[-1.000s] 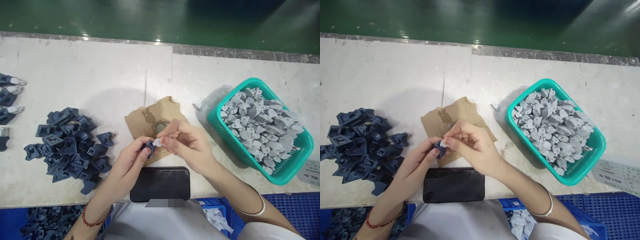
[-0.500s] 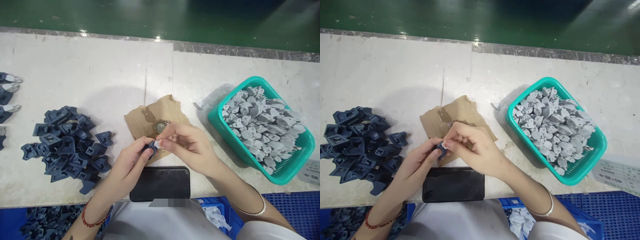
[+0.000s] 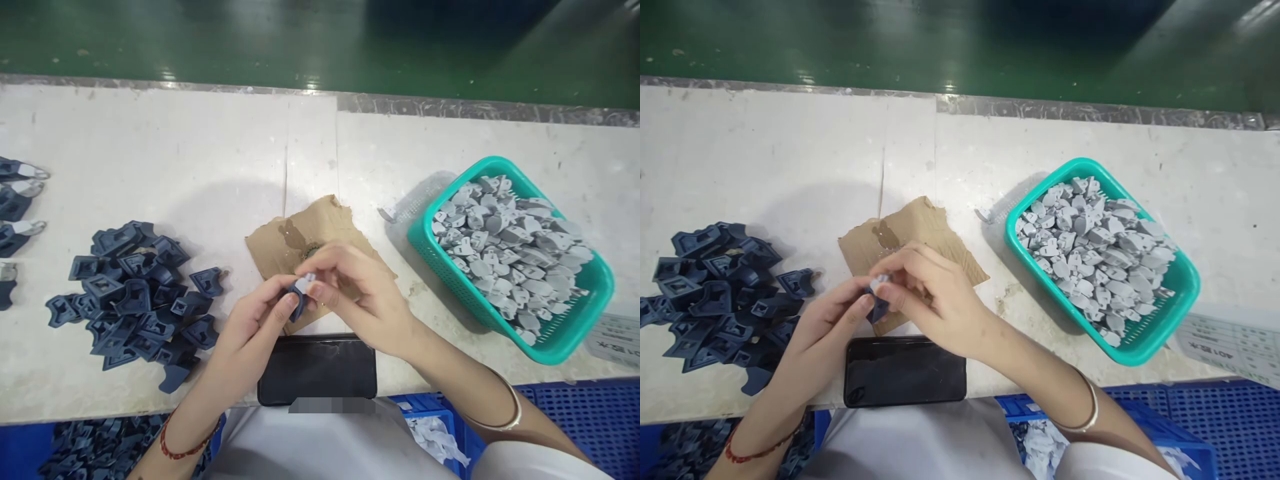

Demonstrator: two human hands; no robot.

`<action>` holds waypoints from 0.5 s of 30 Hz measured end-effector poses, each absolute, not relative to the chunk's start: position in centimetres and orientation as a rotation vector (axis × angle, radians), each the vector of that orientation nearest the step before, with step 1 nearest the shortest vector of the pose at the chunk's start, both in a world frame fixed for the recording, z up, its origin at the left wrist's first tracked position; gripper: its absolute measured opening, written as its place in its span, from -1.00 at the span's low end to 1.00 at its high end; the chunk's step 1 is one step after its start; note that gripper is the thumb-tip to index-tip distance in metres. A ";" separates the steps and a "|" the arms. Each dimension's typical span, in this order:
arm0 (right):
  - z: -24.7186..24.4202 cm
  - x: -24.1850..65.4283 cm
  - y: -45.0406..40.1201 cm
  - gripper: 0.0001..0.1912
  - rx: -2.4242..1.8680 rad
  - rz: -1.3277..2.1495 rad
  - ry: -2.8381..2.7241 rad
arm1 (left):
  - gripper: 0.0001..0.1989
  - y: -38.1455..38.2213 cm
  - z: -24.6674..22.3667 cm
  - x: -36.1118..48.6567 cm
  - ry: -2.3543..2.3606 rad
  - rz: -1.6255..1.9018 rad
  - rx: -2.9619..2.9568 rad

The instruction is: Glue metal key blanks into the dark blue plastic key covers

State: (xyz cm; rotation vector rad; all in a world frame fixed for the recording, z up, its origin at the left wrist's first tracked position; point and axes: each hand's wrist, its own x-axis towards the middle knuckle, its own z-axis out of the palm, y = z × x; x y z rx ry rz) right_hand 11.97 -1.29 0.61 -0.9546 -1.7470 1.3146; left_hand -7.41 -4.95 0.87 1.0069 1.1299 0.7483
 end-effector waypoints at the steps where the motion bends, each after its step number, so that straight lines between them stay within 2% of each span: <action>1: 0.6 12.0 -1.3 -0.66 -0.916 1.174 -1.835 | -0.76 -5.0 1.1 -7.3 1.111 0.784 0.923; 3: 0.6 12.1 -1.3 -0.31 -0.832 0.945 -2.004 | -0.77 -5.0 1.5 -6.9 1.050 0.824 0.746; 4: 0.7 12.1 -1.3 -0.19 -0.802 0.875 -2.074 | -0.78 -5.1 1.7 -6.7 1.008 0.827 0.659; 5: 0.7 12.1 -1.3 -0.17 -0.788 0.828 -2.125 | -0.77 -5.2 1.9 -6.5 0.967 0.819 0.580; 11: 1.0 12.0 -1.6 -0.46 -0.803 0.703 -2.152 | -0.79 -5.6 2.2 -5.6 0.860 0.806 0.383; 15: 0.9 12.1 -1.7 -0.49 -0.783 0.666 -2.148 | -0.78 -5.5 2.2 -5.5 0.799 0.793 0.320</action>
